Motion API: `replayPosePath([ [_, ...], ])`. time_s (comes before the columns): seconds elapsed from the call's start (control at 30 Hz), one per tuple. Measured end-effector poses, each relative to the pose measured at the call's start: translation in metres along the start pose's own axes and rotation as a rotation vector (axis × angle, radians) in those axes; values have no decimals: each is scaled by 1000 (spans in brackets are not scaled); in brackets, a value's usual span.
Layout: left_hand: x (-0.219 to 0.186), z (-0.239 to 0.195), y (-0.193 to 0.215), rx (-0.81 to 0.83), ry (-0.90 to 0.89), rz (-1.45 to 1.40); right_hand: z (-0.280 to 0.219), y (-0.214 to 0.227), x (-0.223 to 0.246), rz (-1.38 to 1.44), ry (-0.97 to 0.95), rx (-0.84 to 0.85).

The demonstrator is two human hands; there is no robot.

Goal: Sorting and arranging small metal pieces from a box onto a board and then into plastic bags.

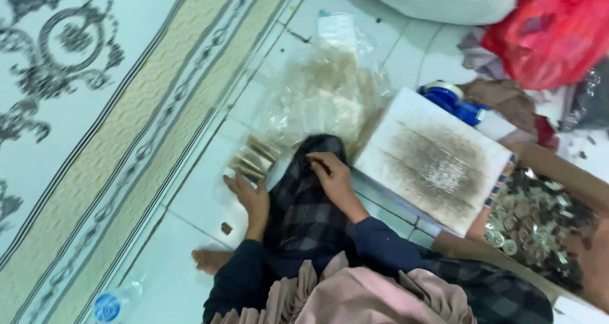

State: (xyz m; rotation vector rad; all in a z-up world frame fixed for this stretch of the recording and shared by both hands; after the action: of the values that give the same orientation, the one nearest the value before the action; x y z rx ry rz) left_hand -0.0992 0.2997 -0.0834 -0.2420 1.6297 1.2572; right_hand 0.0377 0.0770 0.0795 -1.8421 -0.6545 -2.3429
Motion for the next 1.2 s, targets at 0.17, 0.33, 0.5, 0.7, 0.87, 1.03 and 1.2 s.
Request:
replayPosePath([
  [0.17,-166,-31,4,235,-135,-159,-32,134,-76,73,-209,-408],
  [0.33,-269,-73,-83,439,-519,-290,-72,231,-105,37,-286,-665],
  [0.5,-349,-148,-177,844,-646,-417,-88,288,-128,17,-288,-786],
  [0.7,-352,-200,-252,694,-959,-325,-42,375,-118,-327,-164,-781],
  [0.87,-352,-198,-255,619,-986,-275,22,421,-163,-725,-97,-647],
  [1.03,-343,-202,-265,649,-1023,-180,89,432,-232,-1149,-353,-293],
  [1.2,-348,-201,-264,741,-917,-181,124,428,-253,-1212,-520,-72],
])
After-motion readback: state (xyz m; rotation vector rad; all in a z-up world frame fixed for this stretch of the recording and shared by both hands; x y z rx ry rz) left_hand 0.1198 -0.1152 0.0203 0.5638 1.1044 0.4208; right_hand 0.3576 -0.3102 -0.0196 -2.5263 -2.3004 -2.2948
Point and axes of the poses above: each hand's wrist, its own z-axis towards the middle knuckle, its own y-axis out of the back of the hand, x = y × z, the point moved 5 cm from there along z, towards the middle knuckle, and after that the axes turned 2 degrees about y, right-handed, at the moved point
